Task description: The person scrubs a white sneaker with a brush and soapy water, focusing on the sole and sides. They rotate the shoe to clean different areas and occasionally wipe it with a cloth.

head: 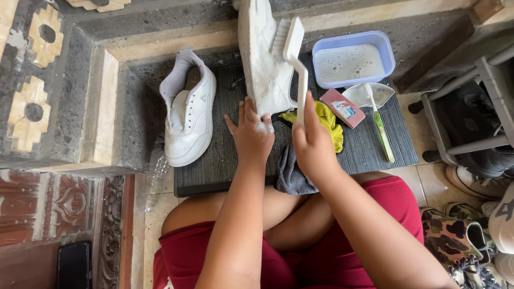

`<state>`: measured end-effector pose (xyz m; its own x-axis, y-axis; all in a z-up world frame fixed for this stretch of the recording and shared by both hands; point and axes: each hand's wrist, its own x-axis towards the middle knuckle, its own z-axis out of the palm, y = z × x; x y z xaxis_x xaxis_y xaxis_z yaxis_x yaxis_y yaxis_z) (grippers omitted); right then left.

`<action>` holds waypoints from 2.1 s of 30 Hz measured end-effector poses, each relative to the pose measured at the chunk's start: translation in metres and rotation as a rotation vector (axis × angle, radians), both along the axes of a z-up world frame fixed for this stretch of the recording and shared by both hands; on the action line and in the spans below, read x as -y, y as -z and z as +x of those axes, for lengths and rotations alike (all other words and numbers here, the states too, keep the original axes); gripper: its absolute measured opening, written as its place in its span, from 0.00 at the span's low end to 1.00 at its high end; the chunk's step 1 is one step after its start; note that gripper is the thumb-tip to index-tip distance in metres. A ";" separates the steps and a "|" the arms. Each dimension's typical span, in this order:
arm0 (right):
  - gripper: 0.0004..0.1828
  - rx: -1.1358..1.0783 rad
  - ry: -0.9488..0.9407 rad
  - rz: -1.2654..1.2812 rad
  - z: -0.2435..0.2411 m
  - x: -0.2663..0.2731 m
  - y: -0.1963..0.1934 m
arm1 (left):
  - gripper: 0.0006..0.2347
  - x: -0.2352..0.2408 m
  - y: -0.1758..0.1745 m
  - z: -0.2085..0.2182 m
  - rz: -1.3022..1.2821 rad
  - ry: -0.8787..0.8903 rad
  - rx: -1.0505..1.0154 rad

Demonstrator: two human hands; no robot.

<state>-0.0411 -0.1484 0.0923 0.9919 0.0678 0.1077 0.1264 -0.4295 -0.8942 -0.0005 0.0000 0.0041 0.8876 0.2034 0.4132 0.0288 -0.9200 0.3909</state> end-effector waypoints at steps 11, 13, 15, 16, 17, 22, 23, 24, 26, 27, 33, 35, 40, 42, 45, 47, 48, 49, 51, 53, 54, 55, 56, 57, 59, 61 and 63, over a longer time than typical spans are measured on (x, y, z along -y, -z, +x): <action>0.41 -0.176 -0.052 -0.101 -0.095 0.013 0.038 | 0.23 -0.001 0.016 0.005 0.048 0.004 0.034; 0.42 -0.129 -0.031 -0.122 -0.075 0.014 0.022 | 0.23 -0.002 0.018 0.004 0.063 -0.002 0.051; 0.38 -0.008 -0.024 -0.216 -0.047 0.016 0.000 | 0.23 -0.001 0.012 0.002 -0.017 0.035 0.016; 0.38 -0.005 -0.022 -0.217 -0.040 0.014 -0.005 | 0.23 -0.002 0.012 0.002 -0.019 0.037 0.019; 0.37 0.028 -0.023 -0.256 -0.033 0.012 -0.011 | 0.24 -0.001 0.013 0.003 -0.023 0.031 0.047; 0.37 0.069 -0.046 -0.369 -0.044 0.005 0.008 | 0.25 0.001 -0.004 -0.001 -0.067 0.024 0.073; 0.40 0.100 -0.061 -0.423 -0.058 0.005 0.020 | 0.26 0.000 -0.002 -0.001 -0.078 0.041 0.071; 0.42 0.131 -0.076 -0.477 -0.071 0.006 0.034 | 0.27 -0.001 0.002 -0.001 -0.090 0.059 0.070; 0.43 0.083 -0.089 -0.489 -0.100 0.008 0.054 | 0.28 -0.002 0.007 -0.002 -0.075 0.059 0.066; 0.44 0.047 -0.092 -0.502 -0.112 0.010 0.063 | 0.29 -0.002 0.009 0.001 -0.061 0.067 0.076; 0.44 -0.135 -0.068 -0.446 -0.096 0.016 0.060 | 0.34 -0.001 0.007 -0.001 0.030 0.092 0.125; 0.42 -0.080 -0.057 -0.353 -0.067 0.017 0.028 | 0.32 -0.002 0.011 0.000 0.066 0.087 0.126; 0.37 -0.065 0.002 -0.046 -0.017 0.023 -0.001 | 0.28 -0.002 0.004 -0.003 0.112 0.086 0.128; 0.37 -0.063 -0.012 -0.084 -0.024 0.023 -0.010 | 0.27 -0.002 0.006 -0.002 0.063 0.111 0.108; 0.43 -0.032 -0.085 -0.398 -0.072 0.015 0.006 | 0.26 -0.004 0.001 -0.001 0.010 0.135 0.086; 0.44 0.010 -0.099 -0.477 -0.100 0.016 0.030 | 0.26 -0.005 -0.003 -0.002 -0.012 0.138 0.086; 0.45 0.055 -0.108 -0.554 -0.115 0.016 0.042 | 0.26 -0.006 -0.005 -0.003 -0.032 0.145 0.088; 0.45 0.048 -0.113 -0.553 -0.118 0.018 0.057 | 0.26 -0.008 -0.001 -0.003 -0.031 0.142 0.080; 0.46 0.005 -0.126 -0.620 -0.124 0.022 0.085 | 0.30 -0.011 0.006 0.001 -0.057 0.199 0.112; 0.45 0.014 -0.089 -0.584 -0.114 0.022 0.062 | 0.31 -0.010 0.001 -0.001 -0.077 0.207 0.090; 0.43 0.026 -0.056 -0.547 -0.108 0.022 0.050 | 0.32 -0.009 -0.003 -0.001 -0.096 0.212 0.070; 0.43 0.028 -0.056 -0.549 -0.102 0.023 0.045 | 0.32 -0.009 -0.002 0.000 -0.098 0.211 0.072; 0.43 0.012 -0.055 -0.552 -0.096 0.024 0.039 | 0.32 -0.010 0.000 0.001 -0.124 0.225 0.083; 0.43 -0.002 -0.054 -0.557 -0.090 0.024 0.034 | 0.32 -0.011 0.001 0.002 -0.153 0.239 0.094; 0.44 0.048 -0.064 -0.541 -0.091 0.024 0.034 | 0.31 -0.011 -0.011 -0.005 -0.184 0.268 0.079; 0.44 0.099 -0.080 -0.524 -0.095 0.025 0.040 | 0.29 -0.011 -0.019 -0.010 -0.214 0.290 0.063; 0.42 0.153 -0.090 -0.584 -0.102 0.027 0.052 | 0.22 -0.009 -0.020 -0.013 -0.396 0.374 0.081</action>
<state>-0.1429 -0.1749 0.0399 0.9558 0.2416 0.1677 0.2933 -0.8249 -0.4832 -0.0134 0.0093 0.0240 0.8978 0.0341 0.4392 -0.3163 -0.6440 0.6966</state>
